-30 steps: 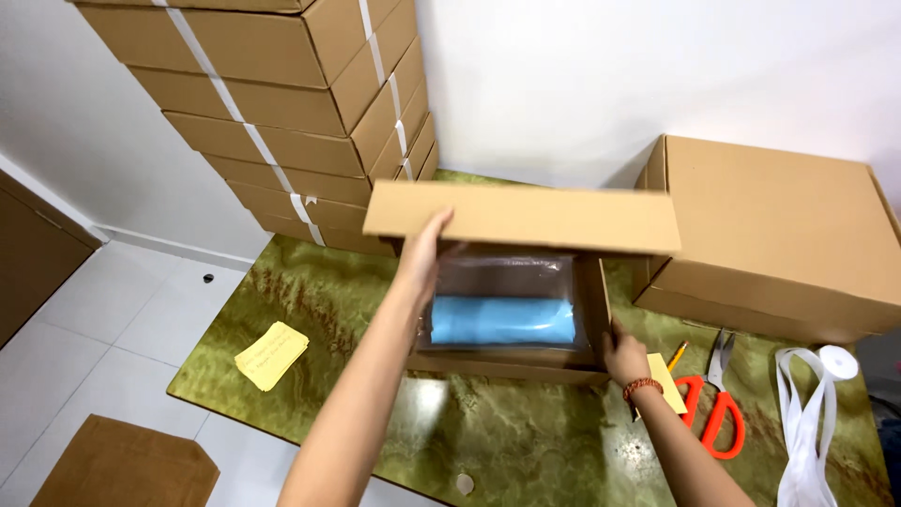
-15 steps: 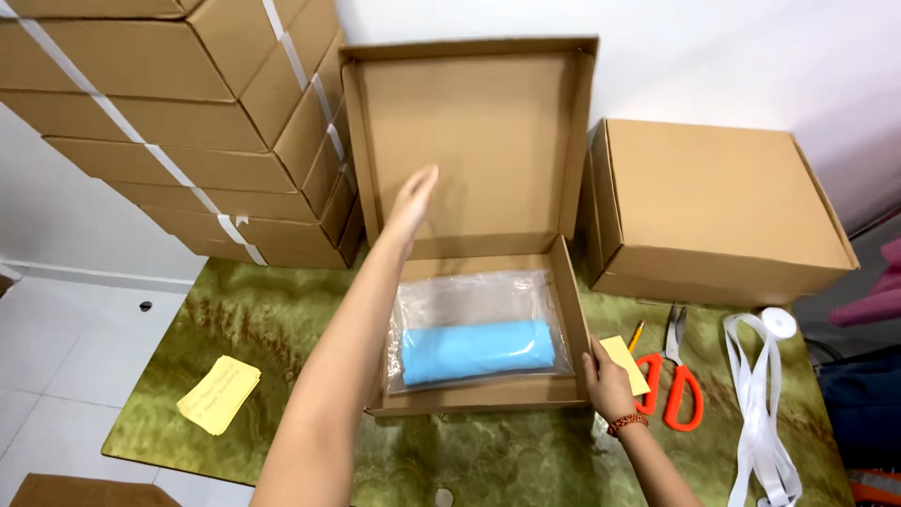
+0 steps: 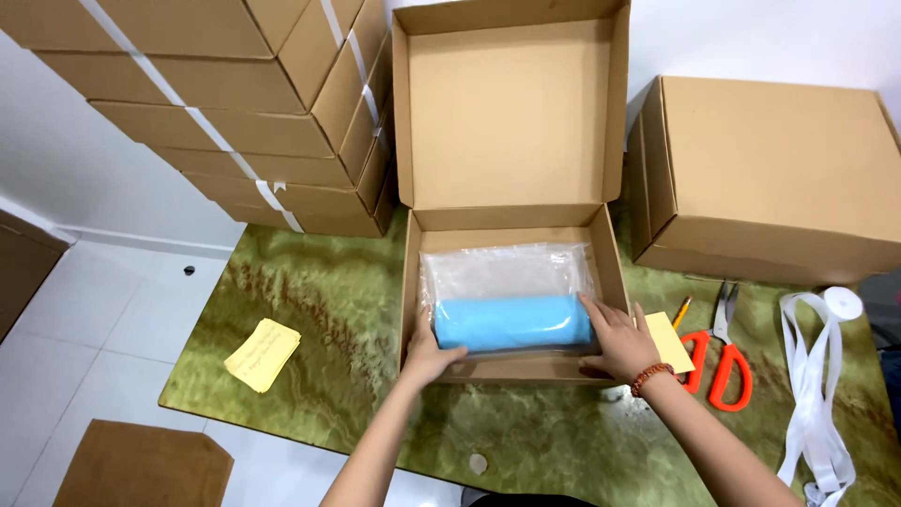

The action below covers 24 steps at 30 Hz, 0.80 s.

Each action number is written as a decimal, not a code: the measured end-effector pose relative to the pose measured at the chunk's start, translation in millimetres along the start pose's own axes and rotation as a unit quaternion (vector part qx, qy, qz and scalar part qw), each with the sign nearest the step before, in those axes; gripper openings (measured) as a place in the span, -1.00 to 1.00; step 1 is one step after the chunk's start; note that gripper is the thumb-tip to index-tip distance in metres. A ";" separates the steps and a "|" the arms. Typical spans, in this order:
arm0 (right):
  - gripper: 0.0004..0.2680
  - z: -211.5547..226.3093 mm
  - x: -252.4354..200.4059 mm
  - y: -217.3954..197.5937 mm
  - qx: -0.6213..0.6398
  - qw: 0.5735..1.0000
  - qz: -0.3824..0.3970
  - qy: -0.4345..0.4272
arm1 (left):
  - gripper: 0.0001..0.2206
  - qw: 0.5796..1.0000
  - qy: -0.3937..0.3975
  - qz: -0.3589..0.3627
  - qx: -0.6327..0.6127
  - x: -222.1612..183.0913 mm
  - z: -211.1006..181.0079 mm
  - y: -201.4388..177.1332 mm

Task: Packing a blue shirt into a cardboard box, applying sticky notes, and wrapping it with a white ribbon

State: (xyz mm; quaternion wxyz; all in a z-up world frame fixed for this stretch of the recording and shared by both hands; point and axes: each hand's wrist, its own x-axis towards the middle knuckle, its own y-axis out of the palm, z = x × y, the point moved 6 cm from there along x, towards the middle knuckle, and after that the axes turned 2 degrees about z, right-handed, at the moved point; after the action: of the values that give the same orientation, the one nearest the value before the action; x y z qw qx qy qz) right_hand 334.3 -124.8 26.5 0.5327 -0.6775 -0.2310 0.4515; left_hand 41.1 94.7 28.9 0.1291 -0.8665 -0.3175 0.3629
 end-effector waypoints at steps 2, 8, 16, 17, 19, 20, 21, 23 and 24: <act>-0.03 5.4 2.0 6.1 -0.043 0.999 0.023 0.015 | 0.16 0.997 -0.008 0.016 0.072 -18.8 -13.2 -2.1; -0.16 5.1 13.6 19.1 -0.092 0.994 0.017 0.052 | 0.14 0.965 -0.050 0.037 0.253 -11.9 -19.3 5.1; -0.31 -16.1 13.9 -5.8 0.186 0.980 -0.055 0.055 | -0.07 0.989 0.036 -0.015 0.144 -32.1 -59.7 -25.5; -0.34 -21.1 17.1 -9.9 0.233 0.967 -0.087 0.057 | -0.09 0.994 0.060 -0.051 0.077 -26.6 -60.1 -34.5; -0.37 -27.9 20.1 -22.7 0.279 0.951 -0.119 0.061 | -0.11 0.993 0.084 -0.085 0.010 -15.0 -58.2 -49.2; -0.42 -31.6 19.0 -34.1 0.338 0.927 -0.150 0.065 | -0.18 0.988 0.112 -0.090 -0.049 -9.4 -58.8 -56.2; -0.47 -34.8 18.7 -45.9 0.396 0.898 -0.180 0.069 | -0.25 0.980 0.140 -0.095 -0.108 -4.0 -59.4 -64.6; -0.52 -54.3 37.5 -44.1 0.449 0.869 -0.202 0.058 | -0.33 0.970 0.160 -0.114 -0.146 21.0 -51.0 -73.3; -0.56 -64.8 46.6 -43.9 0.500 0.836 -0.223 0.046 | -0.40 0.957 0.180 -0.133 -0.184 32.8 -47.4 -79.2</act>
State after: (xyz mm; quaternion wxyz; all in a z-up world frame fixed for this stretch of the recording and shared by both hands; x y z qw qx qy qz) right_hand 419.9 -106.8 51.9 0.8951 -0.2695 -0.0940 0.3425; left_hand 56.2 176.7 80.2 0.0691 -0.8763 -0.4624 0.1161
